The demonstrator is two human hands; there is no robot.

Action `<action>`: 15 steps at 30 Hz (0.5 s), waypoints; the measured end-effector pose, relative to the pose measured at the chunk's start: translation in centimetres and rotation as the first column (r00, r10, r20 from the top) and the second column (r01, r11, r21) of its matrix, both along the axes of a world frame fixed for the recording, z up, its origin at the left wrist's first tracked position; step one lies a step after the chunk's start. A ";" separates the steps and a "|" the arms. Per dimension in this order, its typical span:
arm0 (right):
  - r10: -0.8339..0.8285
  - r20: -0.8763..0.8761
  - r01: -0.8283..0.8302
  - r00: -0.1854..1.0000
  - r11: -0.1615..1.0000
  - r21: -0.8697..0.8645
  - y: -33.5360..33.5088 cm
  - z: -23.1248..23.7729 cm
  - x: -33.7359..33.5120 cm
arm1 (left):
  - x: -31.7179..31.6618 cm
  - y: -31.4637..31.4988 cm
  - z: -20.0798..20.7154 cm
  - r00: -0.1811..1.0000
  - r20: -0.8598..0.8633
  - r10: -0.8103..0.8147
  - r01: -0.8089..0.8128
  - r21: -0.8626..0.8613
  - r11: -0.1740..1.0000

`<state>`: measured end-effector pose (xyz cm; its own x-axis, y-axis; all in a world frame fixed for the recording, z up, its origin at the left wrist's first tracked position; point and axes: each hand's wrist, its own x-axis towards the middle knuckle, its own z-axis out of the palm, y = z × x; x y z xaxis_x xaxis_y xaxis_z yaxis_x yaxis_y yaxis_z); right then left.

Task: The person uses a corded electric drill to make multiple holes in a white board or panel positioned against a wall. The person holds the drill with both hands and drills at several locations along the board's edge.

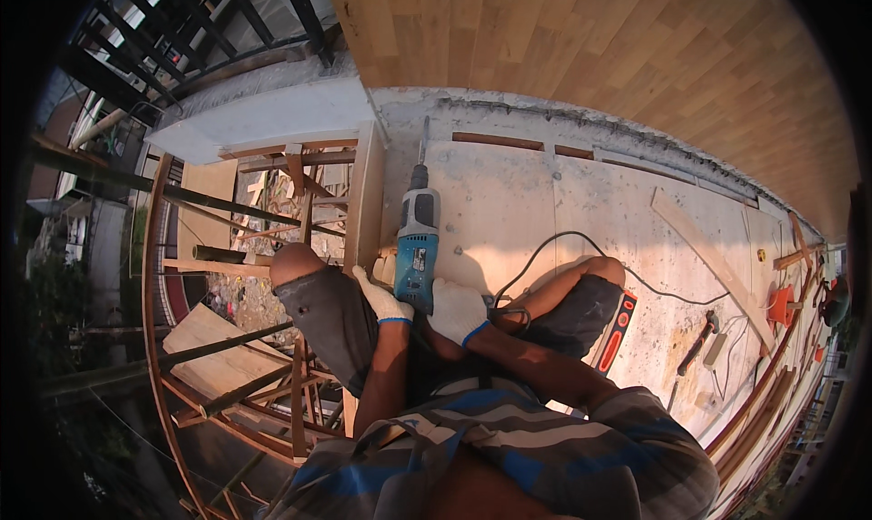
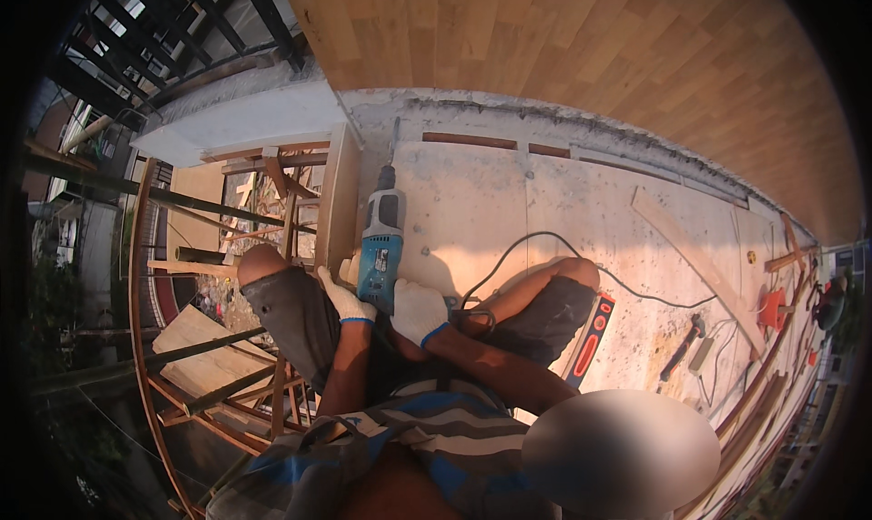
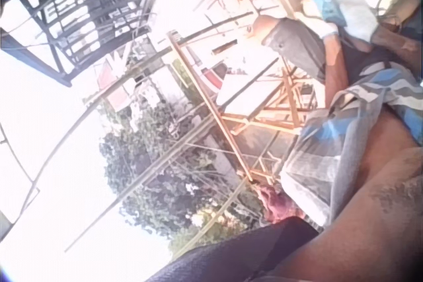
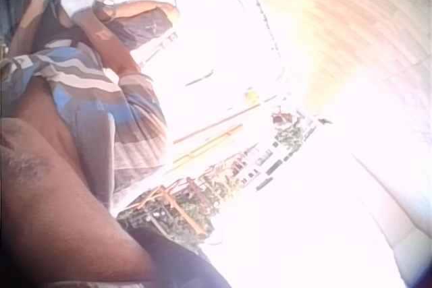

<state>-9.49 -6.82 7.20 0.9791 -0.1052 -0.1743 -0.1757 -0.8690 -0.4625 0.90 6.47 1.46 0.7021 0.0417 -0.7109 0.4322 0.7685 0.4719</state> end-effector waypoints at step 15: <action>-0.023 0.040 0.024 0.999 0.999 -0.030 0.7 -0.3 -0.2 | 0.3 -0.4 1.1 0.999 0.042 -0.006 0.006 -0.018 1.000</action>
<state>-9.68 -6.10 6.95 0.9823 -0.1332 -0.1319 -0.1786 -0.8785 -0.4431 1.23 6.07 2.59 0.7315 0.0249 -0.6814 0.4169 0.7744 0.4759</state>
